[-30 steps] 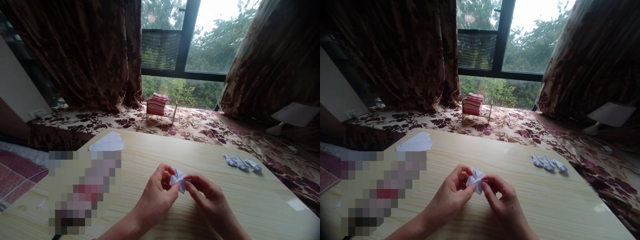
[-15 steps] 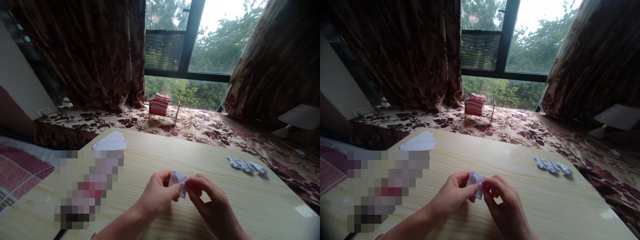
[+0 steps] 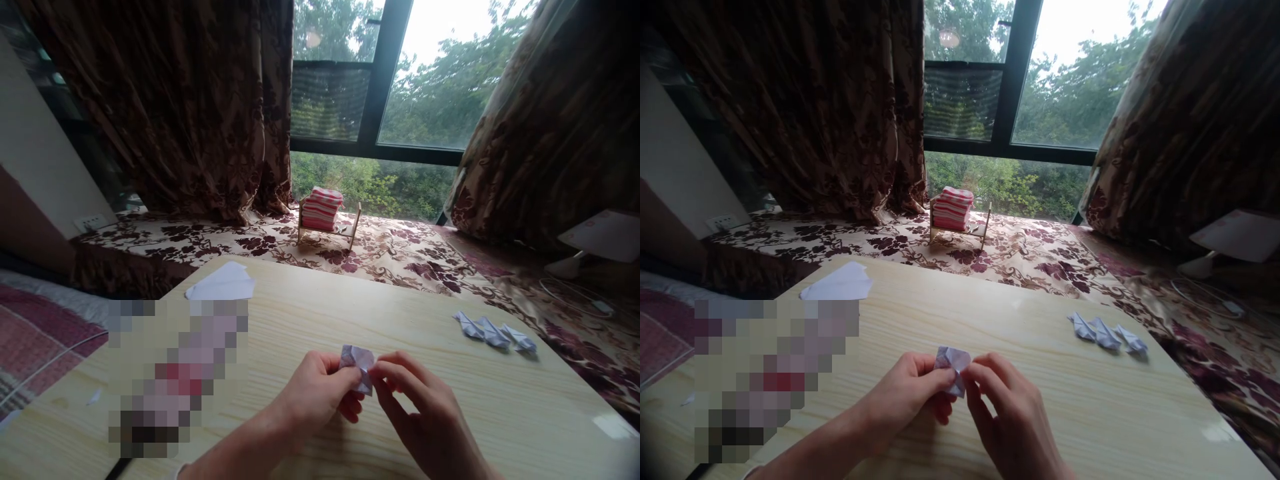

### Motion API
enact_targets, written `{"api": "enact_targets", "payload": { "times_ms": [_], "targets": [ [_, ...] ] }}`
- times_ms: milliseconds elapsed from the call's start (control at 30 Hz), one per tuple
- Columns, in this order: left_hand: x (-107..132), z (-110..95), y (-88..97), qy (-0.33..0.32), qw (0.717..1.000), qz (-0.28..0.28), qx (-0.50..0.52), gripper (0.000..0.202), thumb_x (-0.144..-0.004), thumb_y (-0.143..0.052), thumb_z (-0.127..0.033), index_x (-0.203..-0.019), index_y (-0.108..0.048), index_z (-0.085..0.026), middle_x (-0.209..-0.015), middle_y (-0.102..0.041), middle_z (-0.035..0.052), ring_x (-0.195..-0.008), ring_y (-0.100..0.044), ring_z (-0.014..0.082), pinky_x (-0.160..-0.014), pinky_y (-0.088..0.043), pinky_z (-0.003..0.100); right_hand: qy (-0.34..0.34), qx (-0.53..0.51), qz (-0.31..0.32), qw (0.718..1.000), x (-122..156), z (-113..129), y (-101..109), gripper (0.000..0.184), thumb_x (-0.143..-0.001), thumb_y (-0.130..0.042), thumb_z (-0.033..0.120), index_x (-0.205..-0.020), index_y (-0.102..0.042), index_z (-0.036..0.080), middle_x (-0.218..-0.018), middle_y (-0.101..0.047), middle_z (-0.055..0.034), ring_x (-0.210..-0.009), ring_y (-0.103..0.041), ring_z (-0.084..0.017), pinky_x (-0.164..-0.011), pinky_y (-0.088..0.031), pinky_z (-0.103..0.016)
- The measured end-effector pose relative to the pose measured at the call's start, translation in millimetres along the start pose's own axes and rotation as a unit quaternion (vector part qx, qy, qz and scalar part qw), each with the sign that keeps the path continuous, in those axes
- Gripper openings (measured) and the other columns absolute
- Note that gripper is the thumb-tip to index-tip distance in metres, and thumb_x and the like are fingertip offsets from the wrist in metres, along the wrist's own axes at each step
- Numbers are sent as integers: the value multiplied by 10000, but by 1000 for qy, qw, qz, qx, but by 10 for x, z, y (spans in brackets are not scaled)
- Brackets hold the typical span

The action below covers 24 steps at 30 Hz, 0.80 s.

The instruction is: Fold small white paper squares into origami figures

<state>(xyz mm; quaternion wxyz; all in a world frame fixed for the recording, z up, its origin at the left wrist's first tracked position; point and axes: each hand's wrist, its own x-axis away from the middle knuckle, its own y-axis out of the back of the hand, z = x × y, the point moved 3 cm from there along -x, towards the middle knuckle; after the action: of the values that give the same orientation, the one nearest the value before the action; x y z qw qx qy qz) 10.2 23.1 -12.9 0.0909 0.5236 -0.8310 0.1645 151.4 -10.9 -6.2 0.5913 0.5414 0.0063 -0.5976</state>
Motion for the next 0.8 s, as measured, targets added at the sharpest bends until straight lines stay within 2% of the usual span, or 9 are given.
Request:
{"api": "enact_targets", "payload": {
  "times_ms": [300, 633, 800],
  "targets": [
    [6, 2, 14, 18, 998, 3, 65, 314, -632, -688, -388, -649, -655, -76, -608, -598, 35, -499, -548, 94, -552, -488, 238, 35, 37, -3, 999, 18, -4, 16, 227, -848, -528, 65, -1012, -606, 201, -903, -646, -67, -782, -629, -145, -651, -506, -238],
    [6, -3, 29, 10, 998, -4, 60, 345, -653, -678, -415, -652, -652, -70, -619, -616, 50, -507, -568, 110, -560, -493, 254, 4, 25, 22, 999, 25, -11, 13, 246, -856, -521, 97, -1025, -637, 234, -907, -658, -72, -785, -638, -159, -645, -516, -249],
    [6, -31, 15, -18, 999, -12, 36, 274, -677, -651, -354, -611, -631, -89, -575, -576, 25, -488, -524, 99, -515, -466, 241, -8, -7, 35, 999, 23, -3, -6, 289, -853, -520, 82, -1056, -629, 257, -932, -642, -66, -815, -630, -163, -673, -518, -259]
  ]
}}
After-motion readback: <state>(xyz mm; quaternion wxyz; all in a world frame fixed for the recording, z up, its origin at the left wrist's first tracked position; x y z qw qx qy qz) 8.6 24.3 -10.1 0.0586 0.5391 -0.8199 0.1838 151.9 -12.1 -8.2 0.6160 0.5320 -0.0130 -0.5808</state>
